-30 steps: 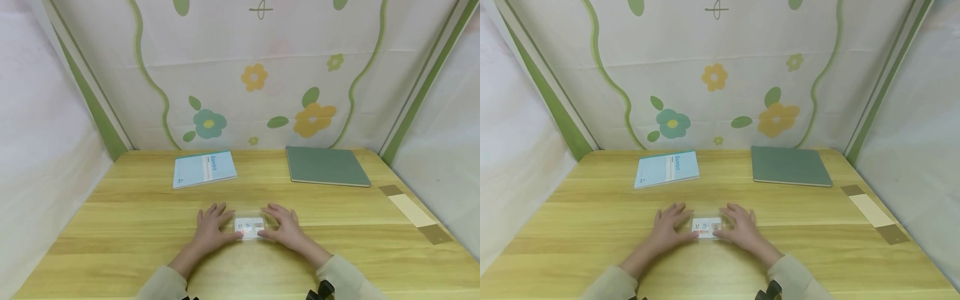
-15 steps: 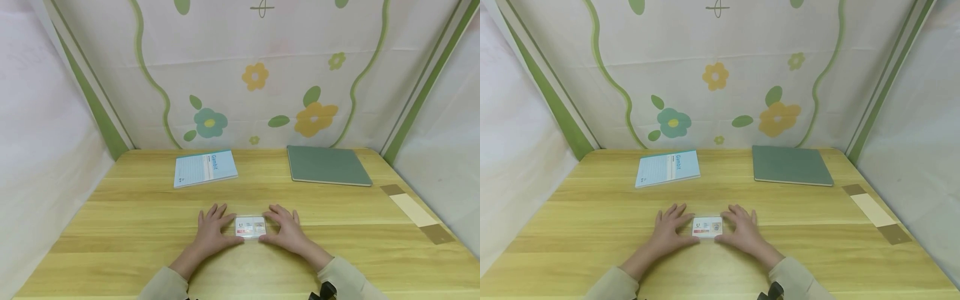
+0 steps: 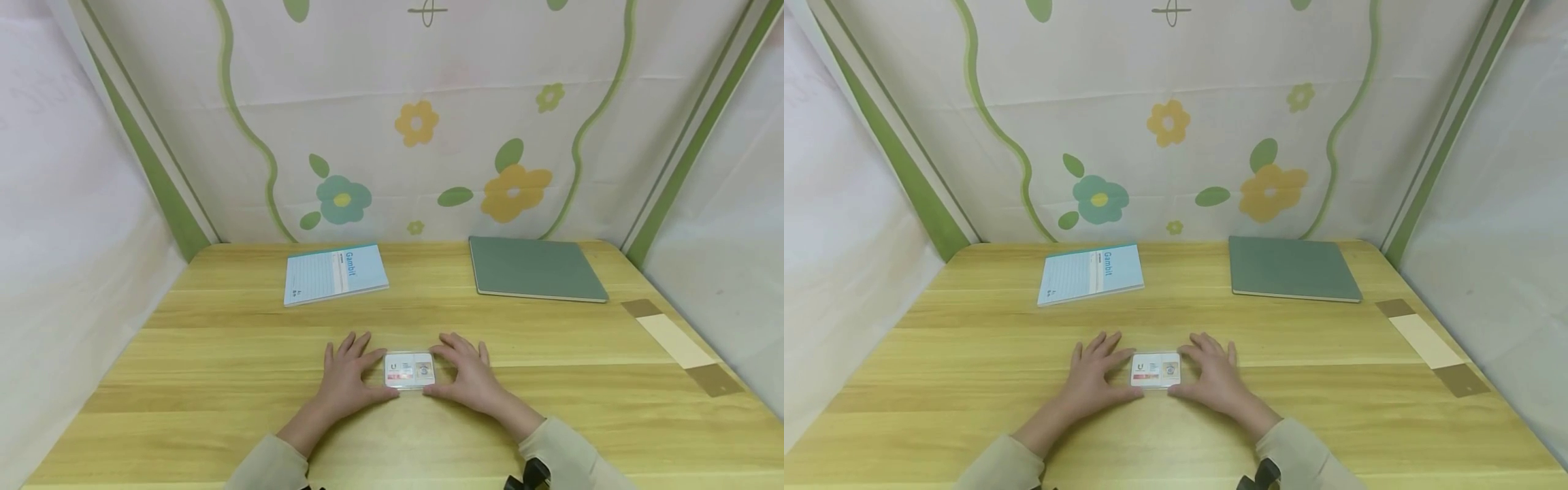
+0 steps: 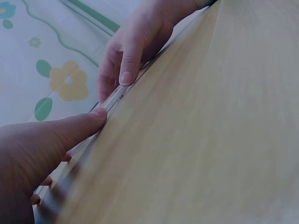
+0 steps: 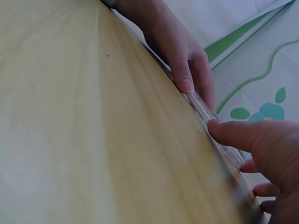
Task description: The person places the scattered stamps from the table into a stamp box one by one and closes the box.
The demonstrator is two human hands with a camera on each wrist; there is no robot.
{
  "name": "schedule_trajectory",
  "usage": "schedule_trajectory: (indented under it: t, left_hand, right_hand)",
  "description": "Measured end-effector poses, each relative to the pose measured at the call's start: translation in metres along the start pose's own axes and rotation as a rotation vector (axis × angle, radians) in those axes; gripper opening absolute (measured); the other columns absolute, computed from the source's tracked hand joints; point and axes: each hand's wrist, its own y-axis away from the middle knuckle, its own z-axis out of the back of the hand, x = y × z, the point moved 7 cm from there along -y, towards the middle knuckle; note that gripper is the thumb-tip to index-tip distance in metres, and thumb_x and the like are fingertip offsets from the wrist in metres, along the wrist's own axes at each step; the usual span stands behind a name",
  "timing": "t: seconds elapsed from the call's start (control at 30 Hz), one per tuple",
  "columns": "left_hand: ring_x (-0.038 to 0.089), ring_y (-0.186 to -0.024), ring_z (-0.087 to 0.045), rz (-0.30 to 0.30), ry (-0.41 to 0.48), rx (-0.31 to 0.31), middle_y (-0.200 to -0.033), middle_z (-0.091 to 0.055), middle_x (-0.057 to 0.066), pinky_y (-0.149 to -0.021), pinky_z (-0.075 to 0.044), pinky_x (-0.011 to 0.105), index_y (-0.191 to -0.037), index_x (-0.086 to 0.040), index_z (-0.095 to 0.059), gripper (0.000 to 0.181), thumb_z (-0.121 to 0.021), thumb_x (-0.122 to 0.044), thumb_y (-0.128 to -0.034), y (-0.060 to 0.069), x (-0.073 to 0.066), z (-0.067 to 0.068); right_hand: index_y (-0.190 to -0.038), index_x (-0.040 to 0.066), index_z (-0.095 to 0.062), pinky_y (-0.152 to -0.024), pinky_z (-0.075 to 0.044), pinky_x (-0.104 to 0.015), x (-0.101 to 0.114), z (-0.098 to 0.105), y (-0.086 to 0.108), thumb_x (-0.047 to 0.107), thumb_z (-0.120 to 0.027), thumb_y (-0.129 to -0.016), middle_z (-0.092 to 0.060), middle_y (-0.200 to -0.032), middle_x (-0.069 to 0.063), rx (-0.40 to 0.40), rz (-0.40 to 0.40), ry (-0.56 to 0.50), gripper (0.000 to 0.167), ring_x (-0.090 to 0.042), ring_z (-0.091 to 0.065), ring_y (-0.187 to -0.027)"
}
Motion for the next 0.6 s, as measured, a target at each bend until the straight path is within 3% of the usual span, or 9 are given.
schedule_trajectory:
  t: [0.27, 0.6]
  left_hand:
    - [0.036, -0.122, -0.022, -0.006, -0.016, -0.011, -0.13, -0.038, 0.012, -0.091, -0.006, 0.061, -0.114, -0.02, -0.058, 0.07, -0.056, -0.067, -0.0626, 0.0002, -0.0008, 0.0016]
    - [0.036, -0.122, -0.02, 0.012, -0.03, 0.034, -0.132, -0.036, 0.012, -0.091, -0.005, 0.061, -0.116, -0.019, -0.057, 0.072, -0.053, -0.068, -0.064, 0.0006, 0.002, 0.0001]
  right_hand:
    - [-0.11, 0.015, -0.057, -0.09, 0.0, -0.06, 0.0018, 0.0001, -0.0006, 0.048, -0.072, -0.06, -0.041, -0.127, -0.013, -0.005, 0.01, 0.009, 0.062, -0.031, -0.028, -0.12]
    - [-0.108, 0.015, -0.057, -0.089, -0.001, -0.061, 0.0013, -0.0024, -0.0015, 0.052, -0.07, -0.06, -0.041, -0.126, -0.013, -0.003, 0.015, 0.014, 0.062, -0.031, -0.027, -0.12]
